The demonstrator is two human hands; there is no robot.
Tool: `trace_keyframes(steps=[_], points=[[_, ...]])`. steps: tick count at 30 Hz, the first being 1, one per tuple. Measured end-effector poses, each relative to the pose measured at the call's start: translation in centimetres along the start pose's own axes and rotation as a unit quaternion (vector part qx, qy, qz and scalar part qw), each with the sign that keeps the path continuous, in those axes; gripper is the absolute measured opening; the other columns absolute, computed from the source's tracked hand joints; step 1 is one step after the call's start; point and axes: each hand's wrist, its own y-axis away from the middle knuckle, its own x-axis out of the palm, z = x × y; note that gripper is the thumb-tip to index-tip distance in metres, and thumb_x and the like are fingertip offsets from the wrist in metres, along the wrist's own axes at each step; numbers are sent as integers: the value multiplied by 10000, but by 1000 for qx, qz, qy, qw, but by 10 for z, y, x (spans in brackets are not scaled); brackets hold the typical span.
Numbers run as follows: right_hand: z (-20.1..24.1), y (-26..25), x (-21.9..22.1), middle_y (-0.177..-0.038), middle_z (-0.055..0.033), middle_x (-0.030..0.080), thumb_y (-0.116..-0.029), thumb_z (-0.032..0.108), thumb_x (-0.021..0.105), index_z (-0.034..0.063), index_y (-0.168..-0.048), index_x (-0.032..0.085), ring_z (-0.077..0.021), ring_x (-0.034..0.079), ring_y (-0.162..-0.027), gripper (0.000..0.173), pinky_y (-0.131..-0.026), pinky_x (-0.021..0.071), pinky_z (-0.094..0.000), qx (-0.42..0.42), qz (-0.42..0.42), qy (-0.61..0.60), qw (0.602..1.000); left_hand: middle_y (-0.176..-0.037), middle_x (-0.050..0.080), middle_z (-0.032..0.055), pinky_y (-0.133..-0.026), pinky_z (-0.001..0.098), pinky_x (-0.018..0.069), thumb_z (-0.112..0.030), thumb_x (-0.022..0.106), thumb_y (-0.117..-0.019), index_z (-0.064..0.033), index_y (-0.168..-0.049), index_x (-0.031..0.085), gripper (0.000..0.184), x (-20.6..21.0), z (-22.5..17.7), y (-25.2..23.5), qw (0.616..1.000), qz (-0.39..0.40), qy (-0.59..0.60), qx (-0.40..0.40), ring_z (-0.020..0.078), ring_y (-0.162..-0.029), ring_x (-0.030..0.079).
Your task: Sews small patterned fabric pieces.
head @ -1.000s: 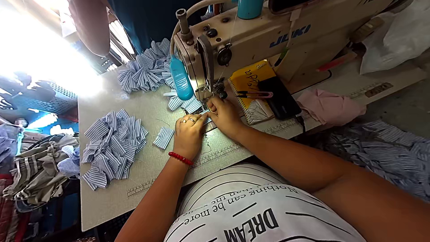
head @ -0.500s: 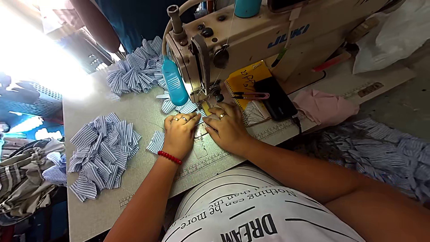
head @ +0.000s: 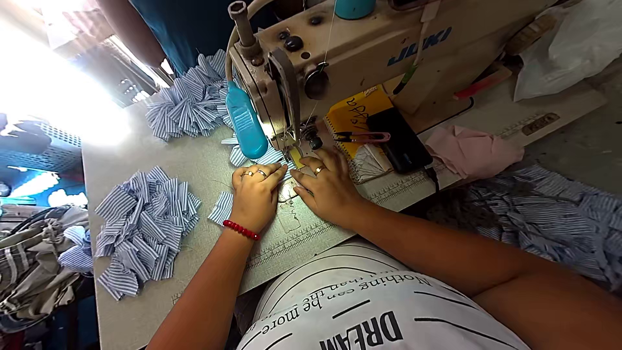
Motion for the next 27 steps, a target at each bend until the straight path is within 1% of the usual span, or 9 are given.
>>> trace_keyframes(steps=[3,7,9,13,15,17,20,25,27], points=[[1,0,0,-1427,-117,609,-1036,411,503,215,-1344,697,-397,400,-1460,414,-1191,167,-709,2,4,4,1000,-1284,715,55,-1012,574,390,-75,494,-979,-170,-1265,745,392,0,2,-1,1000,3,-8,-2,276,-1189,650],[3,-2,-4,-1515,-124,536,-1048,438,477,241,-1449,612,-404,329,-1507,466,-1190,111,-732,17,46,11,999,-1304,707,51,-1039,577,385,-76,491,-995,-172,-1274,740,386,0,6,-5,1000,14,-15,-10,274,-1217,641],[3,-3,-4,-1546,-130,503,-1052,455,463,252,-1483,575,-404,295,-1524,489,-1191,89,-737,24,56,13,998,-1314,702,48,-1046,578,378,-66,476,-986,-175,-1280,737,408,0,9,-6,1000,16,-14,-10,270,-1226,636],[4,-4,-4,-1580,-127,462,-1052,485,453,264,-1519,530,-400,260,-1540,522,-1196,82,-730,38,70,18,997,-1328,696,48,-1048,599,367,-62,465,-984,-179,-1289,732,423,0,12,-10,1000,19,-13,-15,276,-1241,628],[4,-4,-4,-1584,-125,458,-1055,483,450,264,-1518,530,-396,245,-1546,519,-1200,80,-723,39,69,17,997,-1344,687,47,-1051,600,362,-35,458,-973,-179,-1295,729,444,-1,14,-12,999,22,-14,-19,279,-1248,622],[4,-3,-4,-1565,-127,482,-1055,470,455,254,-1493,561,-396,263,-1540,499,-1202,94,-718,34,62,16,997,-1352,684,45,-1046,609,365,-17,455,-972,-181,-1296,728,454,-1,17,-15,999,25,-12,-23,289,-1248,624],[4,-3,-4,-1555,-126,493,-1056,467,455,250,-1479,577,-391,264,-1541,490,-1212,103,-705,28,56,12,998,-1353,689,29,-1045,625,354,-35,449,-989,-214,-1300,727,454,1,25,-19,999,29,-9,-35,289,-1246,633],[0,-2,1,-1508,-144,539,-1043,446,491,226,-1419,636,-401,327,-1509,459,-1210,131,-701,10,27,2,1000,-1313,705,60,-1080,640,334,-28,480,-986,-236,-1308,725,454,0,23,-27,996,37,-30,-70,308,-1253,626],[-1,-2,3,-1495,-144,551,-1036,434,493,214,-1392,659,-407,335,-1503,450,-1206,144,-703,2,16,-11,1000,-1322,702,55,-1094,615,337,-37,480,-992,-228,-1313,721,445,-2,21,-25,995,35,-36,-85,295,-1266,618]])
